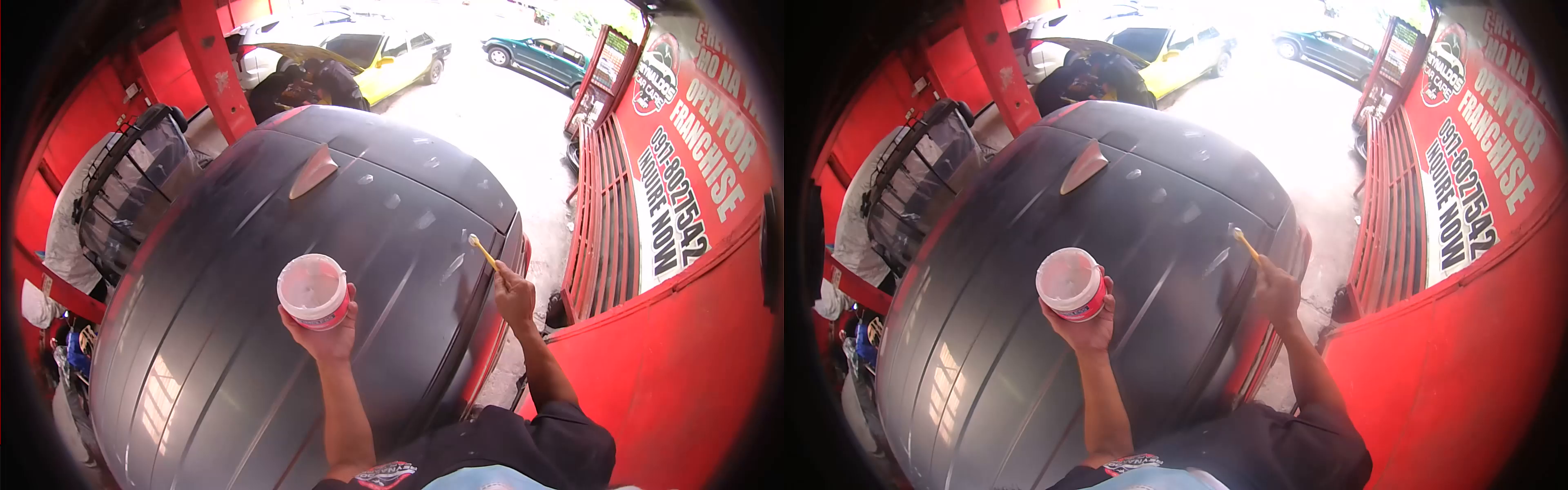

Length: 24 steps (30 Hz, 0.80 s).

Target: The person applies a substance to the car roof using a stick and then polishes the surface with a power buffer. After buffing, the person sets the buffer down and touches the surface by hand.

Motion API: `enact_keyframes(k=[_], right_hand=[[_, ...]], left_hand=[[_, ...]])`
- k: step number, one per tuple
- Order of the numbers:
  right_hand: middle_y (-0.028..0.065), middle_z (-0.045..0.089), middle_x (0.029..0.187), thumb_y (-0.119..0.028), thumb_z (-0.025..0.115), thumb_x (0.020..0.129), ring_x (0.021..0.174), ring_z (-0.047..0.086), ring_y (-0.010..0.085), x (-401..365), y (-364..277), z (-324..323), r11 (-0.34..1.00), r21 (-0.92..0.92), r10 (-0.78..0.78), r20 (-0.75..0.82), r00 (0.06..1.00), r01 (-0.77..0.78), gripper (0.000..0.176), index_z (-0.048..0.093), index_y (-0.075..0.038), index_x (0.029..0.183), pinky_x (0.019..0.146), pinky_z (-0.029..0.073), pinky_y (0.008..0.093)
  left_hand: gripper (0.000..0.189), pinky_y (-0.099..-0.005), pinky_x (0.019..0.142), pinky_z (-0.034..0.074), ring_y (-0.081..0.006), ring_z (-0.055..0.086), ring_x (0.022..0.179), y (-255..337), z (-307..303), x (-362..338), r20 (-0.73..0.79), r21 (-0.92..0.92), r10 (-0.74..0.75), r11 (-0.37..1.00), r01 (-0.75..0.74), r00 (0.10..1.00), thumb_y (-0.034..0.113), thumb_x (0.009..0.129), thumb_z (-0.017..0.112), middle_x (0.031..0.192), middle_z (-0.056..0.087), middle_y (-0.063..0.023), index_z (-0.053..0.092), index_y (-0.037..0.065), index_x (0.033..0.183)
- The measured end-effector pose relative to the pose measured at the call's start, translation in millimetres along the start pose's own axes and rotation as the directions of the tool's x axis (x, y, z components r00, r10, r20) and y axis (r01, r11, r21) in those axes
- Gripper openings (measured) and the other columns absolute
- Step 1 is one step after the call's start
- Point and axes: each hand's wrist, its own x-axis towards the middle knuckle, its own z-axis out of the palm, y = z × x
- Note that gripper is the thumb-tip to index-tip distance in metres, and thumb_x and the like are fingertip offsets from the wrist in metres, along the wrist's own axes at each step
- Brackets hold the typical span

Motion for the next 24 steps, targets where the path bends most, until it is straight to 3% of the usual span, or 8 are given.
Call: enact_keyframes(k=[4, 9, 11, 13, 15, 19, 22, 24], right_hand=[[0.0186, 0.068, 0.080, -0.019, 0.060, 0.094, 0.068, 0.067, 0.0352, -8, -14, 22, 0.982, -0.025, -0.174, 0.274, 0.946, 0.188, 0.028, 0.071, -0.014, 0.119, 0.062, 0.051, 0.0440], [0.0151, 0.066, 0.071, -0.022, 0.064, 0.090, 0.064, 0.065, 0.0332, 13, -56, 63, 0.958, 0.097, -0.280, 0.100, 0.955, 0.270, 0.027, 0.073, -0.019, 0.116, 0.060, 0.050, 0.0432], [0.0159, 0.062, 0.068, -0.015, 0.067, 0.089, 0.057, 0.062, 0.0279, 12, -70, 78, 0.845, 0.198, -0.534, 0.351, 0.769, 0.497, 0.029, 0.071, -0.010, 0.118, 0.057, 0.047, 0.0364], [0.0151, 0.064, 0.070, -0.014, 0.067, 0.087, 0.059, 0.065, 0.0298, 23, -91, 86, 0.875, 0.348, -0.482, 0.542, 0.689, 0.338, 0.029, 0.072, -0.013, 0.116, 0.058, 0.049, 0.0385], [0.0165, 0.066, 0.074, -0.018, 0.066, 0.086, 0.066, 0.068, 0.0332, 39, -108, 112, 0.914, 0.204, -0.400, 0.315, 0.861, 0.350, 0.028, 0.072, -0.014, 0.113, 0.061, 0.052, 0.0415], [0.0170, 0.066, 0.074, -0.018, 0.062, 0.088, 0.069, 0.068, 0.0361, 50, -135, 150, 0.874, 0.062, -0.465, 0.392, 0.794, 0.481, 0.025, 0.073, -0.014, 0.110, 0.062, 0.052, 0.0449], [0.0169, 0.067, 0.075, -0.020, 0.060, 0.089, 0.071, 0.068, 0.0382, 54, -149, 167, 0.858, 0.294, -0.511, 0.408, 0.756, 0.421, 0.024, 0.073, -0.015, 0.108, 0.065, 0.053, 0.0478], [0.0167, 0.069, 0.080, -0.021, 0.061, 0.087, 0.075, 0.068, 0.0394, 68, -153, 192, 0.932, -0.019, -0.330, 0.372, 0.868, 0.362, 0.026, 0.073, -0.016, 0.110, 0.068, 0.053, 0.0487]], left_hand=[[0.073, -0.0422, 0.074, 0.060, -0.0418, 0.064, 0.106, 0, 0, 0, -0.071, -0.026, 0.018, 0.999, -0.020, 0.997, 0.068, 0.091, 0.042, 0.130, 0.059, -0.0161, 0.049, 0.014, 0.140], [0.073, -0.0422, 0.073, 0.061, -0.0416, 0.064, 0.105, 3, -1, -3, -0.065, -0.073, 0.066, 0.995, -0.070, 0.996, 0.068, 0.092, 0.041, 0.128, 0.060, -0.0151, 0.049, 0.014, 0.140], [0.072, -0.0422, 0.073, 0.061, -0.0414, 0.065, 0.104, 9, 1, 5, -0.047, -0.091, 0.070, 0.993, -0.074, 0.996, 0.068, 0.092, 0.041, 0.128, 0.060, -0.0146, 0.049, 0.014, 0.140], [0.072, -0.0424, 0.073, 0.061, -0.0413, 0.064, 0.105, 9, -3, 1, -0.083, -0.081, 0.098, 0.991, -0.105, 0.992, 0.068, 0.092, 0.042, 0.127, 0.061, -0.0143, 0.049, 0.014, 0.140], [0.072, -0.0427, 0.074, 0.060, -0.0416, 0.064, 0.106, 9, -5, 1, -0.051, -0.108, 0.107, 0.988, -0.112, 0.993, 0.068, 0.092, 0.042, 0.128, 0.060, -0.0145, 0.049, 0.014, 0.140], [0.079, -0.0430, 0.081, 0.060, -0.0392, 0.055, 0.116, 10, -9, -1, 0.043, -0.103, 0.108, 0.989, -0.103, 0.993, 0.067, 0.090, 0.049, 0.133, 0.053, -0.0245, 0.045, 0.008, 0.143], [0.074, -0.0475, 0.079, 0.059, -0.0438, 0.061, 0.112, 7, -12, 3, 0.045, -0.159, 0.072, 0.985, -0.064, 0.996, 0.068, 0.092, 0.043, 0.133, 0.057, -0.0172, 0.047, 0.014, 0.143], [0.075, -0.0483, 0.080, 0.059, -0.0438, 0.060, 0.113, 4, -16, 0, 0.034, -0.159, 0.032, 0.987, -0.026, 0.999, 0.069, 0.092, 0.042, 0.135, 0.056, -0.0179, 0.046, 0.014, 0.143]])
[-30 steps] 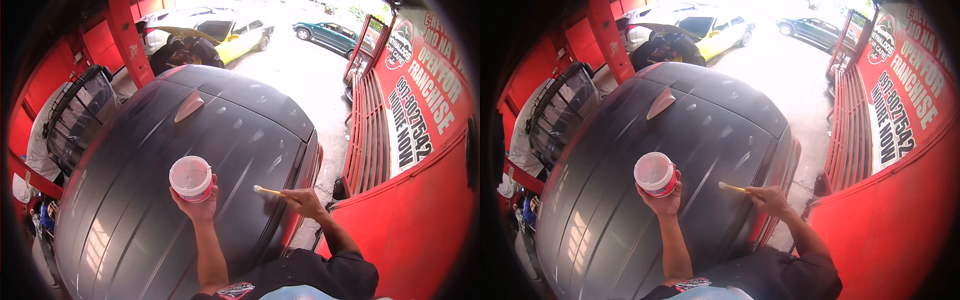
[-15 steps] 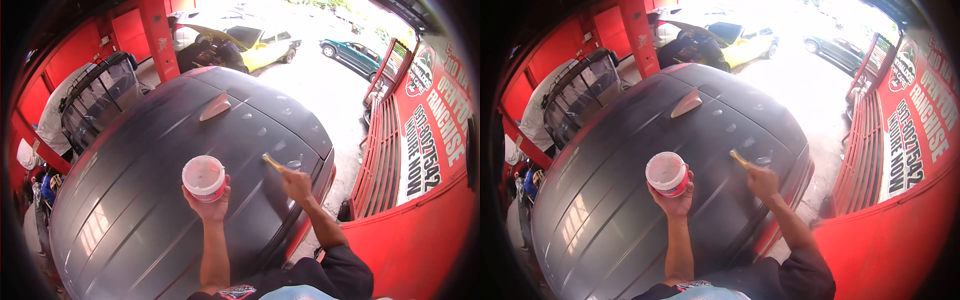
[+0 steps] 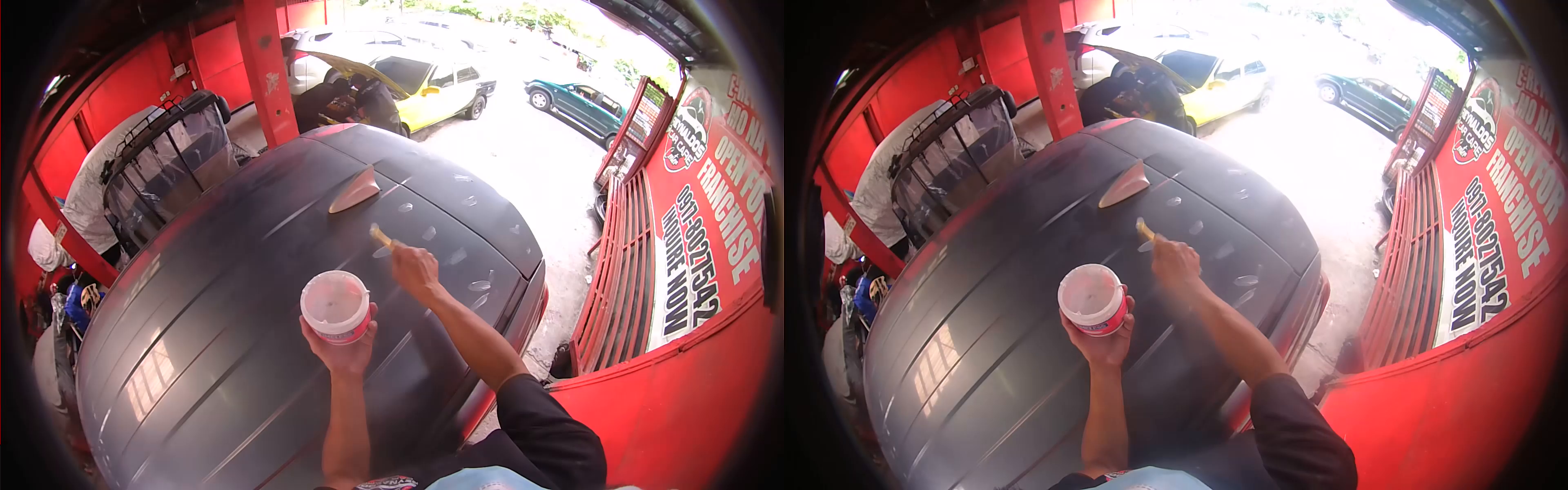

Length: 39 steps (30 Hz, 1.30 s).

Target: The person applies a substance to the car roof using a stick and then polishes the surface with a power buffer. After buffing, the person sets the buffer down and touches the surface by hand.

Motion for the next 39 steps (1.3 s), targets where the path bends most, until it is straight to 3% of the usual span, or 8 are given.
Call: enact_keyframes(k=[11, 17, 20, 25, 32, 34, 36, 39], right_hand=[[0.0014, 0.051, 0.063, -0.013, 0.065, 0.093, 0.058, 0.047, 0.0033, -98, 5, -140, 0.770, 0.637, 0.000, 0.071, 0.997, -0.045, 0.030, 0.069, -0.006, 0.122, 0.054, 0.041, 0.0233], [0.0112, 0.069, 0.079, -0.015, 0.070, 0.089, 0.066, 0.065, 0.0193, -101, -21, -154, 0.803, 0.362, -0.538, 0.102, 0.837, 0.473, 0.040, 0.065, -0.002, 0.127, 0.064, 0.049, 0.0328], [0.0210, 0.066, 0.119, -0.022, 0.077, 0.083, 0.099, 0.068, 0.0336, -118, -37, -159, 0.759, 0.196, -0.646, 0.108, 0.756, 0.621, 0.066, 0.052, -0.002, 0.141, 0.084, 0.052, 0.0419], [0.0260, 0.043, 0.147, -0.041, 0.088, 0.065, 0.126, 0.054, 0.0438, -155, -61, -186, 0.799, 0.107, -0.597, 0.262, 0.758, 0.592, 0.124, 0.013, -0.003, 0.157, 0.105, 0.045, 0.0446], [0.0284, 0.054, 0.133, -0.045, 0.087, 0.052, 0.121, 0.057, 0.0436, -221, -215, -199, 0.747, 0.120, -0.521, 0.716, 0.464, 0.654, 0.122, 0.030, -0.001, 0.151, 0.103, 0.046, 0.0456], [0.0276, 0.058, 0.126, -0.046, 0.085, 0.052, 0.118, 0.059, 0.0435, -232, -244, -172, 0.661, 0.230, -0.611, 0.718, 0.334, 0.714, 0.115, 0.037, -0.005, 0.148, 0.100, 0.047, 0.0464], [0.0285, 0.058, 0.126, -0.048, 0.085, 0.052, 0.118, 0.059, 0.0441, -253, -283, -147, 0.616, 0.198, -0.618, 0.722, 0.311, 0.762, 0.114, 0.037, -0.008, 0.148, 0.099, 0.048, 0.0471], [0.0284, 0.059, 0.123, -0.051, 0.081, 0.057, 0.114, 0.060, 0.0451, -276, -355, -93, 0.533, 0.158, -0.639, 0.719, 0.273, 0.831, 0.094, 0.045, -0.012, 0.135, 0.093, 0.050, 0.0509]], left_hand=[[0.080, -0.0475, 0.084, 0.054, -0.0429, 0.055, 0.121, -3, -6, 1, -0.094, 0.083, -0.058, 0.994, 0.066, 0.994, 0.072, 0.091, 0.038, 0.144, 0.049, -0.0169, 0.043, 0.014, 0.146], [0.066, -0.0560, 0.101, 0.048, -0.0339, 0.052, 0.130, -13, -18, 8, 0.079, 0.523, -0.074, 0.852, 0.022, 0.994, 0.063, 0.096, 0.044, 0.144, 0.052, -0.0112, 0.049, 0.016, 0.143], [0.062, -0.0545, 0.114, 0.035, -0.0302, 0.043, 0.138, -14, -22, 0, 0.490, 0.150, -0.354, 0.934, 0.323, 0.796, 0.055, 0.102, 0.037, 0.149, 0.047, -0.0106, 0.044, 0.011, 0.146], [0.066, -0.0568, 0.109, 0.041, -0.0295, 0.048, 0.133, -32, -15, -59, 0.132, 0.242, -0.151, 0.963, 0.116, 0.980, 0.062, 0.100, 0.037, 0.144, 0.052, -0.0091, 0.048, 0.014, 0.143], [0.060, -0.0481, 0.098, 0.053, -0.0292, 0.061, 0.118, 4, 22, -223, 0.077, 0.370, 0.102, 0.921, -0.123, 0.992, 0.061, 0.101, 0.037, 0.131, 0.061, -0.0124, 0.049, 0.017, 0.140], [0.061, -0.0471, 0.100, 0.050, -0.0302, 0.059, 0.121, 27, 17, -263, 0.040, 0.702, 0.503, 0.601, -0.383, 0.863, 0.059, 0.100, 0.044, 0.128, 0.061, -0.0159, 0.048, 0.012, 0.140], [0.066, -0.0504, 0.108, 0.041, -0.0329, 0.054, 0.128, 56, 20, -342, 0.118, 0.984, 0.934, -0.154, 0.084, 0.336, 0.054, 0.097, 0.054, 0.135, 0.056, -0.0207, 0.045, 0.005, 0.141], [0.079, -0.0568, 0.117, 0.023, -0.0420, 0.037, 0.140, 87, -6, -464, 0.387, 0.546, 0.912, -0.342, 0.765, 0.132, 0.053, 0.091, 0.059, 0.146, 0.043, -0.0282, 0.039, 0.001, 0.147]])
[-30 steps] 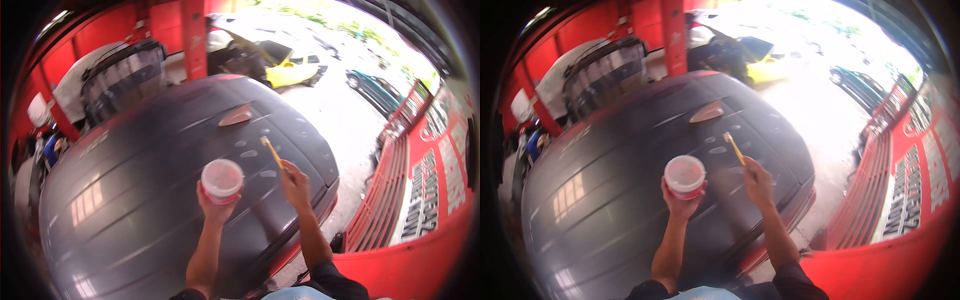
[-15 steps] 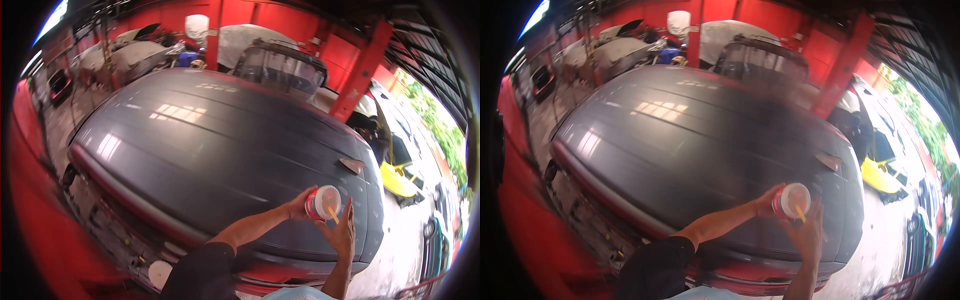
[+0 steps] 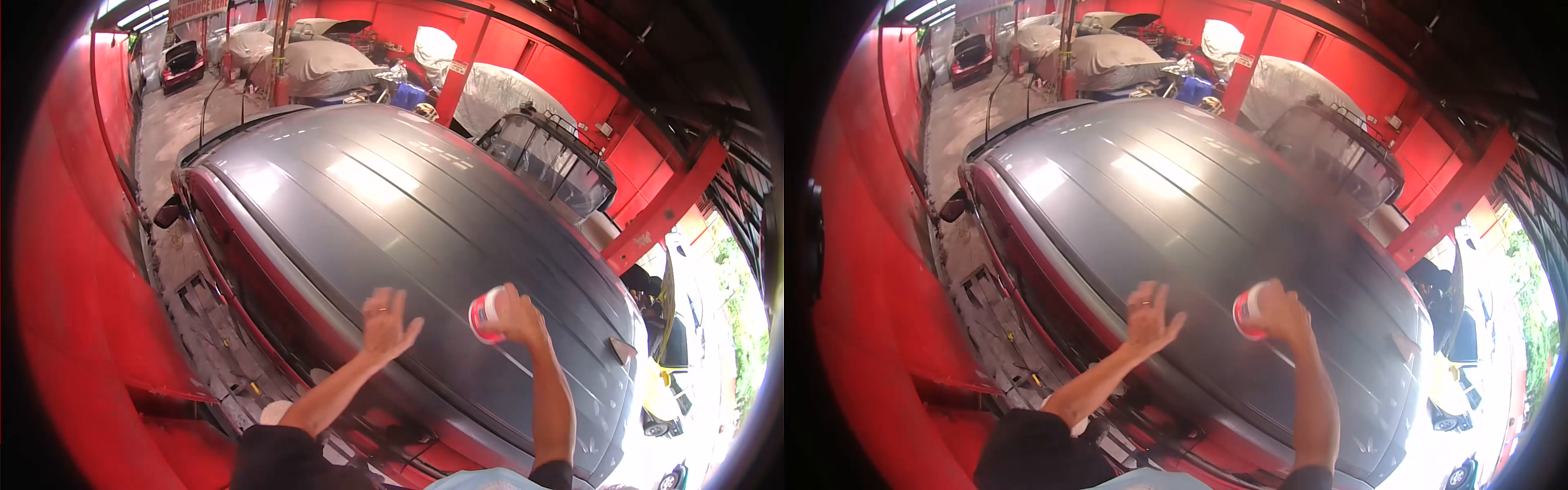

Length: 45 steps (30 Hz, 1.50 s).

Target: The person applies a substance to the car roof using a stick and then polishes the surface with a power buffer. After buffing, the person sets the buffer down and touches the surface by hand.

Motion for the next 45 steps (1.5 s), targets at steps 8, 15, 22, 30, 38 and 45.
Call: enact_keyframes(k=[8, 15, 22, 30, 38, 45], right_hand=[[0.0278, 0.057, 0.131, -0.054, 0.084, 0.057, 0.121, 0.057, 0.0465, 213, -108, 17, 0.992, -0.093, -0.099, -0.115, 0.988, 0.089, 0.113, 0.034, -0.013, 0.150, 0.100, 0.048, 0.0503], [0.0216, 0.054, 0.140, -0.055, 0.078, 0.065, 0.132, 0.049, 0.0410, 257, -188, 11, 0.972, -0.223, -0.090, -0.034, 0.995, 0.080, 0.106, 0.035, -0.004, 0.148, 0.102, 0.043, 0.0568], [0.0269, 0.035, 0.152, -0.041, 0.072, 0.083, 0.138, 0.037, 0.0462, 176, -193, 38, 0.867, -0.274, -0.494, -0.572, 0.655, 0.415, 0.082, 0.038, -0.003, 0.148, 0.109, 0.036, 0.0556], [0.0257, 0.031, 0.156, -0.044, 0.055, 0.097, 0.144, 0.028, 0.0428, -11, -66, 216, 0.965, -0.102, -0.263, -0.439, 0.859, 0.243, 0.071, 0.035, -0.003, 0.151, 0.117, 0.022, 0.0545], [0.0205, 0.032, 0.158, -0.050, 0.038, 0.104, 0.146, 0.029, 0.0374, -1, -37, 243, 0.937, -0.308, -0.296, -0.445, 0.846, 0.166, 0.062, 0.037, -0.011, 0.152, 0.118, 0.022, 0.0538], [0.0226, 0.040, 0.152, -0.038, 0.045, 0.104, 0.141, 0.037, 0.0367, 3, -23, 242, 0.902, -0.348, -0.403, -0.469, 0.786, 0.255, 0.054, 0.044, -0.007, 0.148, 0.114, 0.030, 0.0480]], left_hand=[[0.077, -0.0618, 0.118, 0.013, -0.0493, 0.025, 0.144, -51, -13, -16, 0.032, 0.110, -0.014, 0.994, 0.011, 0.999, 0.049, 0.089, 0.062, 0.151, 0.032, -0.0329, 0.042, 0.001, 0.145], [0.069, -0.0628, 0.115, 0.022, -0.0487, 0.031, 0.141, -50, -21, -12, 0.089, 0.056, 0.046, 0.997, -0.051, 0.995, 0.045, 0.090, 0.062, 0.147, 0.037, -0.0312, 0.046, 0.001, 0.141], [0.067, -0.0623, 0.114, 0.025, -0.0485, 0.033, 0.140, -54, -16, -13, 0.022, 0.026, 0.052, 0.998, -0.053, 0.998, 0.046, 0.091, 0.061, 0.145, 0.040, -0.0313, 0.049, 0.000, 0.138], [0.016, -0.0506, 0.110, 0.041, -0.0418, 0.045, 0.132, -61, -4, -21, -0.444, -0.255, -0.057, 0.965, -0.066, 0.894, 0.012, 0.088, 0.070, 0.140, 0.048, -0.0216, 0.057, 0.003, 0.083], [0.019, -0.0482, 0.101, 0.046, -0.0405, 0.059, 0.115, -113, -17, -257, -0.256, -0.220, -0.391, 0.914, 0.341, 0.884, 0.005, 0.082, 0.063, 0.122, 0.062, -0.0224, 0.063, 0.006, 0.101], [0.046, -0.0420, 0.093, 0.051, -0.0334, 0.068, 0.105, -227, 17, -619, -0.075, -0.050, -0.794, -0.601, 0.798, -0.603, 0.043, 0.086, 0.069, 0.107, 0.073, -0.0197, 0.074, -0.001, 0.099]])
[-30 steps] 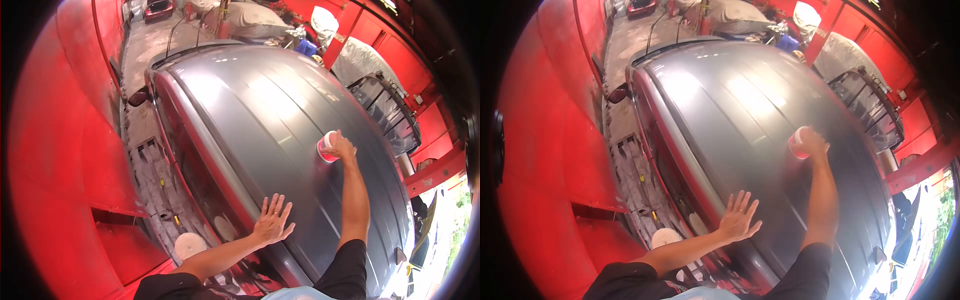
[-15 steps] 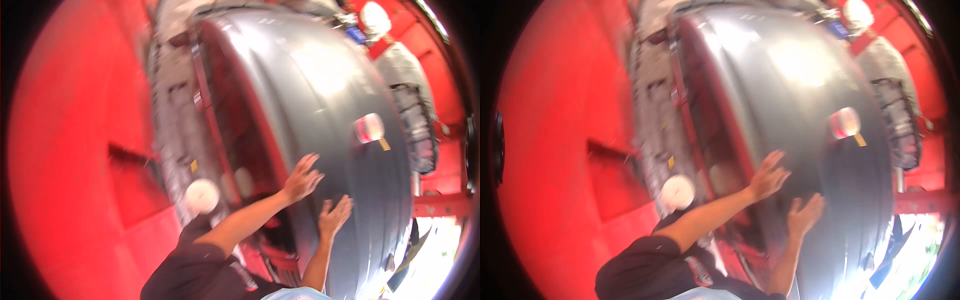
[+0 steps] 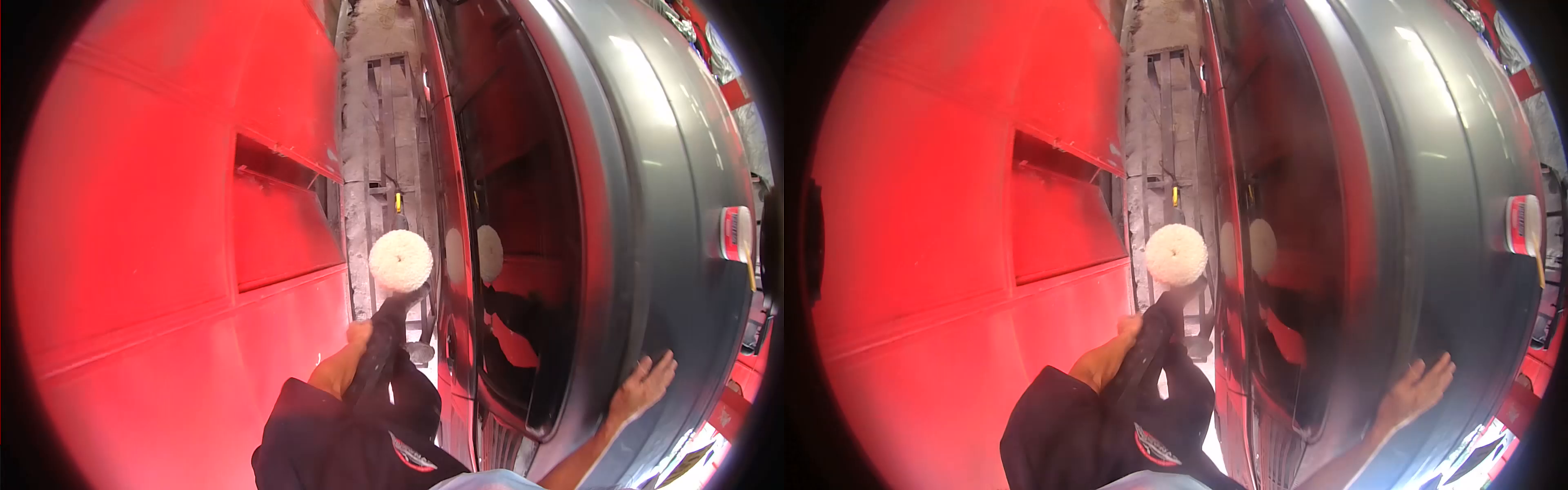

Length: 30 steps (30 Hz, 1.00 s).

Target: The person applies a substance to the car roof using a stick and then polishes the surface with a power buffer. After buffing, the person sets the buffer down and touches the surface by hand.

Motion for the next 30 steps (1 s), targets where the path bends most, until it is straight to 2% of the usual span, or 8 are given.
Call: enact_keyframes(k=[3, 6, 7, 10, 15, 19, 27, 30], right_hand=[[0.0235, 0.042, 0.151, -0.031, 0.041, 0.107, 0.143, 0.035, 0.0377, 1, -11, -10, 0.979, 0.201, 0.032, 0.004, 0.999, -0.033, 0.051, 0.043, 0.001, 0.147, 0.119, 0.024, 0.0428], [0.0249, 0.043, 0.149, -0.030, 0.043, 0.106, 0.141, 0.037, 0.0387, -6, 23, 14, 0.926, 0.342, -0.112, -0.151, 0.982, 0.158, 0.049, 0.045, 0.000, 0.145, 0.116, 0.028, 0.0439], [0.0249, 0.044, 0.148, -0.029, 0.043, 0.106, 0.140, 0.038, 0.0389, -7, 7, 4, 0.954, 0.227, -0.163, -0.146, 0.976, 0.193, 0.048, 0.046, 0.000, 0.144, 0.116, 0.029, 0.0441], [0.0250, 0.046, 0.146, -0.029, 0.044, 0.105, 0.138, 0.040, 0.0392, -10, -14, -11, 0.963, 0.078, -0.243, -0.162, 0.957, 0.257, 0.047, 0.048, 0.000, 0.142, 0.115, 0.030, 0.0447], [0.0250, 0.049, 0.142, -0.028, 0.046, 0.104, 0.133, 0.044, 0.0397, -8, -21, -15, 0.958, -0.004, -0.282, -0.174, 0.944, 0.286, 0.045, 0.051, 0.000, 0.139, 0.113, 0.033, 0.0458], [0.0251, 0.052, 0.139, -0.028, 0.047, 0.104, 0.130, 0.047, 0.0402, -3, -19, -18, 0.956, -0.042, -0.294, -0.193, 0.936, 0.291, 0.044, 0.053, 0.000, 0.137, 0.111, 0.035, 0.0466], [0.0266, 0.057, 0.133, -0.028, 0.055, 0.101, 0.124, 0.055, 0.0402, 3, -37, -26, 0.990, -0.063, -0.133, -0.164, 0.977, 0.125, 0.043, 0.058, -0.001, 0.134, 0.108, 0.042, 0.0461], [0.0227, 0.052, 0.141, -0.033, 0.051, 0.102, 0.134, 0.045, 0.0373, 2, -9, -1, 0.997, -0.034, -0.071, -0.138, 0.988, 0.067, 0.048, 0.053, -0.002, 0.139, 0.112, 0.034, 0.0440]], left_hand=[[0.082, -0.0446, 0.098, 0.048, -0.0376, 0.063, 0.114, 12, 24, 71, 0.227, -0.326, -0.148, 0.920, 0.218, 0.963, 0.057, 0.075, 0.078, 0.119, 0.067, -0.0254, 0.063, -0.008, 0.122], [0.101, -0.0593, 0.098, 0.046, -0.0363, 0.054, 0.125, 43, 82, 132, 0.394, -0.590, -0.039, 0.756, 0.285, 0.918, 0.057, 0.071, 0.085, 0.143, 0.049, -0.0206, 0.044, -0.003, 0.141], [0.101, -0.0593, 0.098, 0.046, -0.0363, 0.054, 0.125, 61, 102, 147, 0.399, -0.590, -0.036, 0.755, 0.286, 0.916, 0.057, 0.071, 0.085, 0.143, 0.049, -0.0206, 0.044, -0.003, 0.141], [0.070, -0.0562, 0.098, 0.050, -0.0350, 0.061, 0.117, 85, 162, 179, 0.491, -0.860, 0.296, 0.312, 0.403, 0.820, 0.026, 0.083, 0.081, 0.131, 0.060, -0.0162, 0.048, 0.005, 0.141], [0.059, -0.0490, 0.095, 0.054, -0.0312, 0.065, 0.109, 94, 145, 169, 0.570, -0.819, 0.336, 0.304, 0.486, 0.750, 0.015, 0.079, 0.082, 0.125, 0.064, -0.0143, 0.057, 0.002, 0.131], [0.051, -0.0430, 0.089, 0.057, -0.0293, 0.068, 0.101, 112, 140, 166, 0.454, -0.858, 0.382, 0.433, 0.278, 0.805, 0.007, 0.077, 0.075, 0.114, 0.068, -0.0144, 0.061, -0.001, 0.125], [0.038, -0.0375, 0.083, 0.058, -0.0255, 0.069, 0.095, 143, -2, 47, 0.346, -0.917, 0.425, 0.343, 0.205, 0.837, 0.010, 0.083, 0.069, 0.107, 0.069, -0.0145, 0.063, -0.006, 0.118], [0.039, -0.0375, 0.086, 0.058, -0.0260, 0.069, 0.097, 129, -70, -27, 0.368, -0.909, 0.461, 0.361, 0.208, 0.807, 0.012, 0.084, 0.070, 0.110, 0.069, -0.0154, 0.062, -0.006, 0.117]])
